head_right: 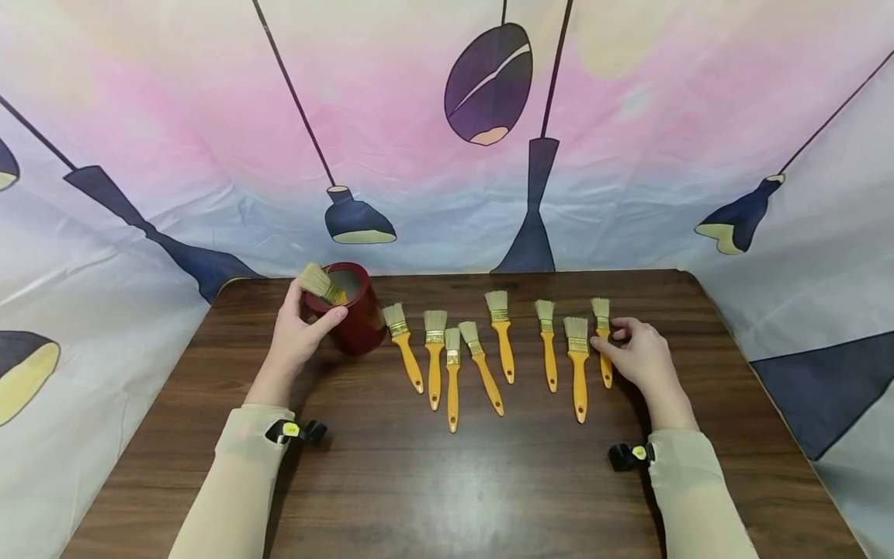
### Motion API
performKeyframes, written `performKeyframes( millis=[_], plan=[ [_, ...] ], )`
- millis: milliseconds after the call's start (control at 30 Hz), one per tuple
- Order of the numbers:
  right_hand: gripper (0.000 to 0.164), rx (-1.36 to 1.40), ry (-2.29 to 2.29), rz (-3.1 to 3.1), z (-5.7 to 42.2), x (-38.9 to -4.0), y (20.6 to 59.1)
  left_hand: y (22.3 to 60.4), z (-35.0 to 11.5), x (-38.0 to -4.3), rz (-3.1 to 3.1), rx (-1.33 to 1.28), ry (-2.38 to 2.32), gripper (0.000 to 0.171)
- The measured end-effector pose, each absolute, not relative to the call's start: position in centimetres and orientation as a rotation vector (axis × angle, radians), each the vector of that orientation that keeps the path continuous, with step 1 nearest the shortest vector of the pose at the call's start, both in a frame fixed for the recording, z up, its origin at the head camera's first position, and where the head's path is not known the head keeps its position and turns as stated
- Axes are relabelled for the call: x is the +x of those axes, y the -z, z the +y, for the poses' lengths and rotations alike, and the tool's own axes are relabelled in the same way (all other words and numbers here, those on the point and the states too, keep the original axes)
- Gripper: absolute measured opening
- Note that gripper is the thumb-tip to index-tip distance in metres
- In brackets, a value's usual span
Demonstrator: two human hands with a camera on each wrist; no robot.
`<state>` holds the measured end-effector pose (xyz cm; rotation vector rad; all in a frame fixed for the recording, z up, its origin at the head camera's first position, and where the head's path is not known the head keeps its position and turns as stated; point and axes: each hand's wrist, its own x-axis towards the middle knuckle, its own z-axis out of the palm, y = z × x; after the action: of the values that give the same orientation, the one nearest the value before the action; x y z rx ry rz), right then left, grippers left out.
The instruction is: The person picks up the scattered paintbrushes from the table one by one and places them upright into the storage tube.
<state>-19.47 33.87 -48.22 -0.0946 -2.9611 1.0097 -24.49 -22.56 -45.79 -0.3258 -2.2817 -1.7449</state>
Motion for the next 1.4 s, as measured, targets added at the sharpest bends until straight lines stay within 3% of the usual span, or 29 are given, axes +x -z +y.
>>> performKeyframes(
  millis=[833, 1400],
  plan=[
    [0.052, -0.116, -0.977, -2.967, 34.25, -19.4, 48.53, 45.63, -22.49, -24.38, -2.289, -0.321, 1.744, 0.089],
    [0.054, -0.123, -1.073, -2.829, 34.54, -19.55, 48.13, 45.4, -22.42, -24.22, -2.324, -0.289, 1.727, 0.09]
  ],
)
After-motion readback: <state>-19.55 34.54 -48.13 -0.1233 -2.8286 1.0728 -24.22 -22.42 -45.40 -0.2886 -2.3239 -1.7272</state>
